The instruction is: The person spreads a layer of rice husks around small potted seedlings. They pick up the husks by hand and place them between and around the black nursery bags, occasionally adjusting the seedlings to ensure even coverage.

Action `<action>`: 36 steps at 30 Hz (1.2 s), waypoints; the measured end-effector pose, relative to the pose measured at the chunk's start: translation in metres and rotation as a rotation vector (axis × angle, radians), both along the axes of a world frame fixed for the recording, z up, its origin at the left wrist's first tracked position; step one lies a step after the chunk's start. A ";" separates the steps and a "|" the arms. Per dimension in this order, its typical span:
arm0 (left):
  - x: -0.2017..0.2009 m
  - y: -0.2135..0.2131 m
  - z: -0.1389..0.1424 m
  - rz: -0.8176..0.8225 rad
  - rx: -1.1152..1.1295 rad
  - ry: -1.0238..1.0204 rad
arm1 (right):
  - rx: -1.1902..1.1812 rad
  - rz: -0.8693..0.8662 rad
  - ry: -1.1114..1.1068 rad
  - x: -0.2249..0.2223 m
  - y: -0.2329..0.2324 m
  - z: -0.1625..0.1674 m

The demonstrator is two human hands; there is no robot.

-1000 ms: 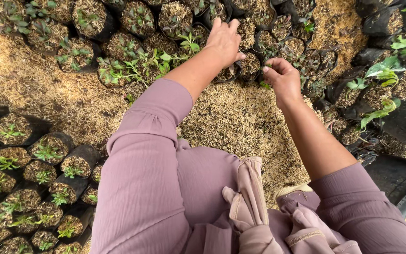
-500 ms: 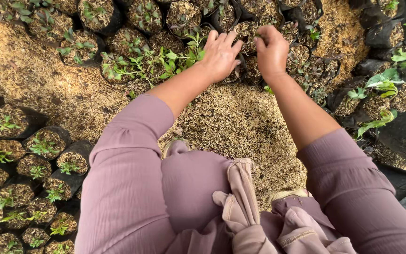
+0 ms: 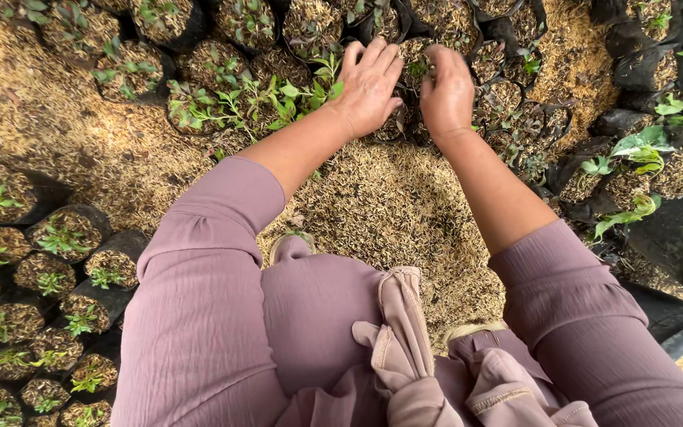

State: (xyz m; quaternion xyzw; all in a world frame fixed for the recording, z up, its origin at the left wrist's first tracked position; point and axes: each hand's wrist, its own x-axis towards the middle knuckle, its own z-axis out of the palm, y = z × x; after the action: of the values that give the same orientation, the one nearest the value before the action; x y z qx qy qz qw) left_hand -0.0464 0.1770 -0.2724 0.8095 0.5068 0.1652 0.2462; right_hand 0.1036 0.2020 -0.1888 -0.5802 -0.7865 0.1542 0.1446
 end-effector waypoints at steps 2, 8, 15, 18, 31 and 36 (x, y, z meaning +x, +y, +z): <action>0.001 -0.001 0.000 -0.016 -0.039 0.053 | 0.035 -0.045 -0.074 0.003 -0.001 0.000; 0.009 0.011 -0.001 -0.065 -0.195 0.151 | -0.105 -0.005 -0.176 0.002 0.006 -0.003; 0.005 0.007 0.002 0.001 -0.163 0.133 | -0.192 -0.041 -0.072 0.003 0.004 0.005; 0.003 0.015 0.007 -0.009 -0.182 0.150 | -0.164 0.048 -0.113 0.000 0.007 0.010; 0.002 0.020 0.026 -0.041 -0.369 0.169 | -0.059 -0.053 -0.182 -0.003 0.017 -0.007; -0.007 0.002 0.024 -0.002 -0.314 -0.004 | -0.343 -0.116 0.030 0.039 0.006 -0.009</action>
State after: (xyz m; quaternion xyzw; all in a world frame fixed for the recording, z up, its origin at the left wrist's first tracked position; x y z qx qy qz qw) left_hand -0.0535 0.1793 -0.2486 0.7614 0.5249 0.0853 0.3708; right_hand 0.1424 0.2076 -0.1976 -0.6384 -0.7116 0.2863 0.0640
